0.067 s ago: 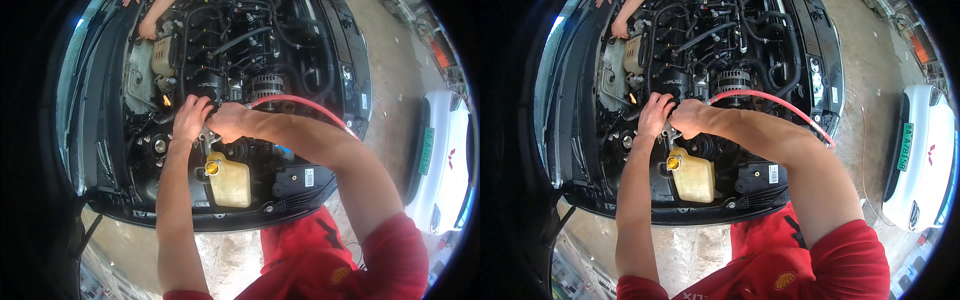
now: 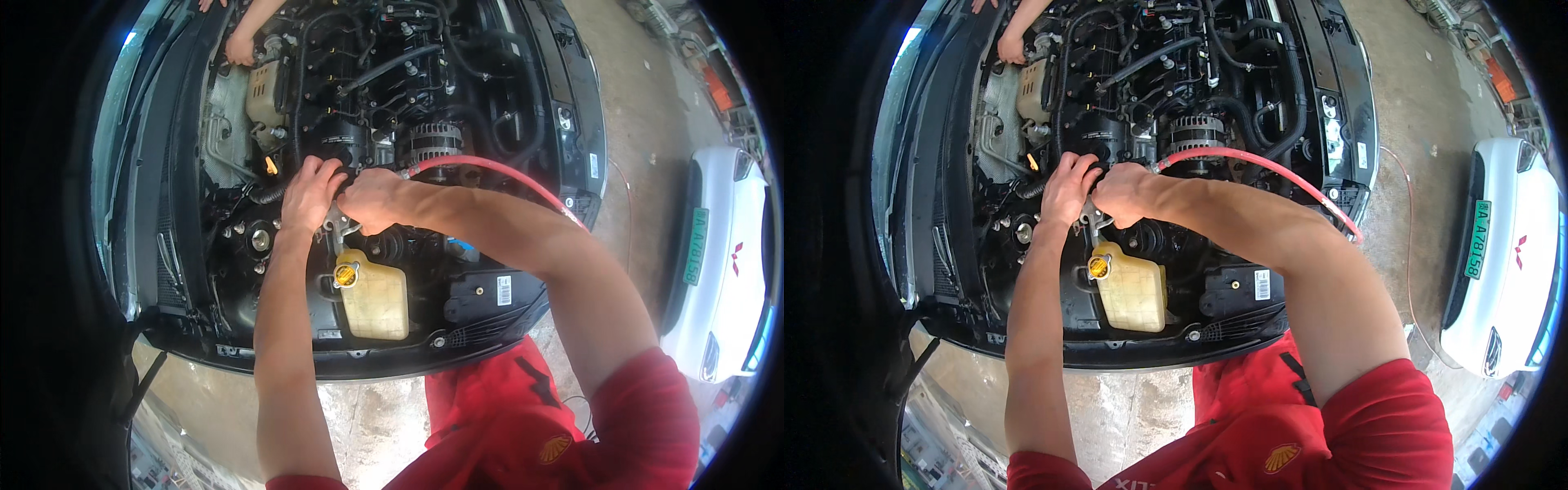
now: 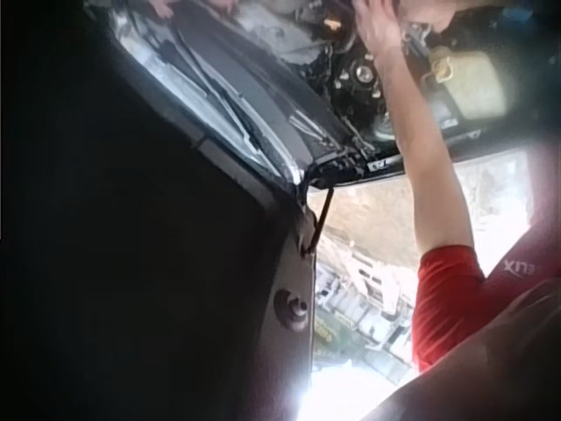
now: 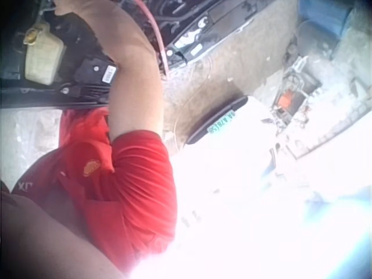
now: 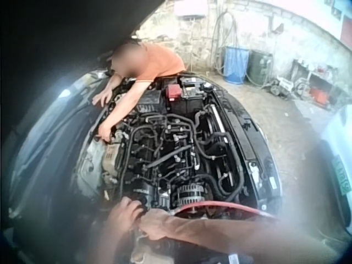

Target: The person works under the hood of a car, using a red hose to connect to engine components and then manipulating parts with both hands. Later, the person walks to a disassembled car seat on the floor and uses a screwdriver to adjust a small electrical connector.

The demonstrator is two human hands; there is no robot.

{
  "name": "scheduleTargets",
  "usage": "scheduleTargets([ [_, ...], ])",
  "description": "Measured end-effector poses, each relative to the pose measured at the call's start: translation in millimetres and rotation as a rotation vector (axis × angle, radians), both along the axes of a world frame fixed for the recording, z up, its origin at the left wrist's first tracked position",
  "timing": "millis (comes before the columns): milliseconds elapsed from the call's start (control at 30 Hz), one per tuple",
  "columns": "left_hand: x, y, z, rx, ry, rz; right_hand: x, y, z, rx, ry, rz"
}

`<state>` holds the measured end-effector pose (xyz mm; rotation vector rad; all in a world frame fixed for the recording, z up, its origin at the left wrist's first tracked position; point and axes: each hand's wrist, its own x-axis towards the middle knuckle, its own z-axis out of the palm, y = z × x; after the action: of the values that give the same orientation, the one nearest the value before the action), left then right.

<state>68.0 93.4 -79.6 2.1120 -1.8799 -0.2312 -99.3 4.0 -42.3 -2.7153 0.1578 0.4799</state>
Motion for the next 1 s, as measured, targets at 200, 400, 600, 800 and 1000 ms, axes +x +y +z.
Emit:
scheduleTargets([
  [200, 0.0, -0.1, -1.0, -0.016, -0.005, -0.004, 1.9, -0.1, -1.5, -0.006, -0.014, 0.013],
  [400, -0.5, -1.5, -3.3, 0.039, 0.016, 0.026, 0.7, 0.3, -7.2, 0.029, -0.014, 0.001],
  [600, 0.1, 0.3, -5.1, 0.003, -0.004, -0.047, -7.0, 0.0, -8.4, 0.003, -0.092, 0.037],
  [800, 12.3, -5.9, -17.9, 0.102, -0.074, -0.045, -12.5, -2.7, -17.6, 0.005, -0.226, 0.071],
  [1000, 16.1, -3.1, -23.7, 0.168, 0.004, 0.037, -12.8, -1.6, -25.6, 0.022, -0.271, 0.037],
])
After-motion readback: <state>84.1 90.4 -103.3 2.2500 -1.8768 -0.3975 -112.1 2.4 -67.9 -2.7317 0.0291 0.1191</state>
